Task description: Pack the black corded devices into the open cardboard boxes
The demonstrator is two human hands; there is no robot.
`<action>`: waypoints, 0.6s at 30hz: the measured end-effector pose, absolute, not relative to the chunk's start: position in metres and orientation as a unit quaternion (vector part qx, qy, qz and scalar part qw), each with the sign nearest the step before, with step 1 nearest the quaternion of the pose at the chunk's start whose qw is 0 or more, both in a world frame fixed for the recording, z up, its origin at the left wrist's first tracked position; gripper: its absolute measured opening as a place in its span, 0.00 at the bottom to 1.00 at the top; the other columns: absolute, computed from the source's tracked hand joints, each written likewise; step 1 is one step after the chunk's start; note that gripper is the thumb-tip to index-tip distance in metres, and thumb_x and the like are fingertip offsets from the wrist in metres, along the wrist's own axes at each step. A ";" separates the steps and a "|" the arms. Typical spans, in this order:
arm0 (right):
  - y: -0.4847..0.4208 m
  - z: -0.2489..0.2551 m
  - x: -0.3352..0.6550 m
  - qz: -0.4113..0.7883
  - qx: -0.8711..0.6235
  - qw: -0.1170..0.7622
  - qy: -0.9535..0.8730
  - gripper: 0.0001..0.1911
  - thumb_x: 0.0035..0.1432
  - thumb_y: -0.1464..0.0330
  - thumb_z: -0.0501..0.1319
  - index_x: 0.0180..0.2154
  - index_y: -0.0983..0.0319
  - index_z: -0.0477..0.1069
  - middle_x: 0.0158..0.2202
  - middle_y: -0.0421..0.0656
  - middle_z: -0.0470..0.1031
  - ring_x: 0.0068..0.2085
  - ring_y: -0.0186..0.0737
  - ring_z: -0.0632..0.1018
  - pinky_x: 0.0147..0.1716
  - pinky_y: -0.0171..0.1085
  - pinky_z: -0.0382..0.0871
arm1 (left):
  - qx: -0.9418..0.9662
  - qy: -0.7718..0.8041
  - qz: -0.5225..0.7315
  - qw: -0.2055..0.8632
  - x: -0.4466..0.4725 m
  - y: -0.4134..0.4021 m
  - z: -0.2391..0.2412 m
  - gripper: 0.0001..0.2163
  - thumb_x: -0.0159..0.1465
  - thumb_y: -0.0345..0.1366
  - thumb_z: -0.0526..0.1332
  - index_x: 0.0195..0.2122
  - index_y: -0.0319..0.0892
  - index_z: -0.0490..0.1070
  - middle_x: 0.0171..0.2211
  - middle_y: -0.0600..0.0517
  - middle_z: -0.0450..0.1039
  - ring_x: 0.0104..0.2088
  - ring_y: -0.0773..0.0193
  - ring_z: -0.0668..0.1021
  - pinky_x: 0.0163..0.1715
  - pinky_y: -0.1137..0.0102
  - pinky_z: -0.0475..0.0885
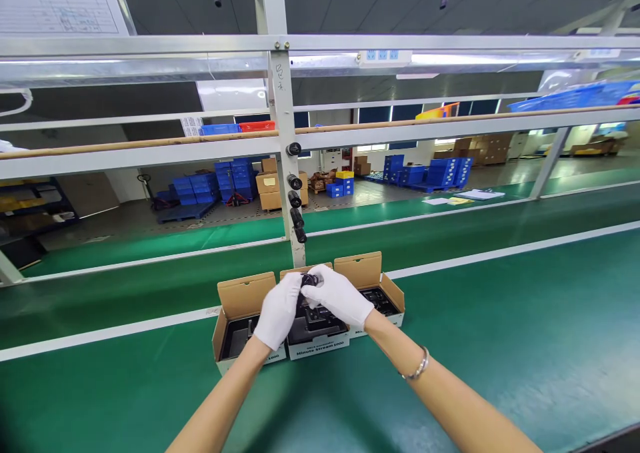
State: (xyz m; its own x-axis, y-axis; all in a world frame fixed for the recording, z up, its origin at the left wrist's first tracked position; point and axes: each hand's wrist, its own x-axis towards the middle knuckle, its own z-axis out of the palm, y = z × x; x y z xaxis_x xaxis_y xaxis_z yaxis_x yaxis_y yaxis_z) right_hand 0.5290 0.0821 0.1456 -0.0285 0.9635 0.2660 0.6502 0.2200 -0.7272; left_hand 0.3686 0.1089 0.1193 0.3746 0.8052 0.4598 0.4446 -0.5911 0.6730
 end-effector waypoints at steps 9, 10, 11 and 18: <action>0.088 0.109 0.566 0.074 -0.521 0.348 -0.776 0.19 0.60 0.68 0.57 0.53 0.58 0.68 0.54 0.45 0.70 0.54 0.44 0.71 0.56 0.42 0.64 | 0.896 0.315 0.134 0.284 0.378 0.144 0.115 0.27 0.63 0.50 0.54 0.62 0.48 0.57 0.55 0.47 0.73 0.49 0.53 0.77 0.47 0.61 0.72; 0.091 0.104 0.569 0.052 -0.505 0.317 -0.801 0.17 0.61 0.68 0.56 0.52 0.58 0.69 0.53 0.46 0.71 0.54 0.44 0.71 0.57 0.41 0.63 | 0.901 0.315 0.108 0.278 0.377 0.150 0.112 0.26 0.63 0.51 0.53 0.61 0.48 0.59 0.54 0.47 0.74 0.48 0.52 0.77 0.46 0.60 0.72; 0.094 0.099 0.573 0.032 -0.502 0.274 -0.820 0.16 0.63 0.68 0.55 0.52 0.58 0.70 0.52 0.45 0.71 0.53 0.43 0.71 0.56 0.40 0.64 | 0.906 0.313 0.083 0.273 0.378 0.155 0.108 0.25 0.63 0.51 0.53 0.59 0.48 0.60 0.52 0.47 0.74 0.47 0.52 0.78 0.45 0.60 0.72; 0.113 0.063 0.577 -0.048 -0.523 0.023 -0.851 0.08 0.60 0.68 0.60 0.40 0.60 0.76 0.38 0.45 0.78 0.39 0.46 0.77 0.37 0.39 0.68 | 0.933 0.303 -0.035 0.193 0.387 0.157 0.070 0.20 0.66 0.47 0.54 0.54 0.40 0.66 0.50 0.43 0.74 0.47 0.55 0.78 0.49 0.54 0.73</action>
State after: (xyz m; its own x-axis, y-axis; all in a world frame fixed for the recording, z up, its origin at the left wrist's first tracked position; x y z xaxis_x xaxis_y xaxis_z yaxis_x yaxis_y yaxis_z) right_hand 0.5774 0.1130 0.0629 -0.4529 0.8871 0.0893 0.8915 0.4494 0.0572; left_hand 0.3865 0.1567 0.0697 0.8142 0.5511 -0.1829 0.5784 -0.7422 0.3386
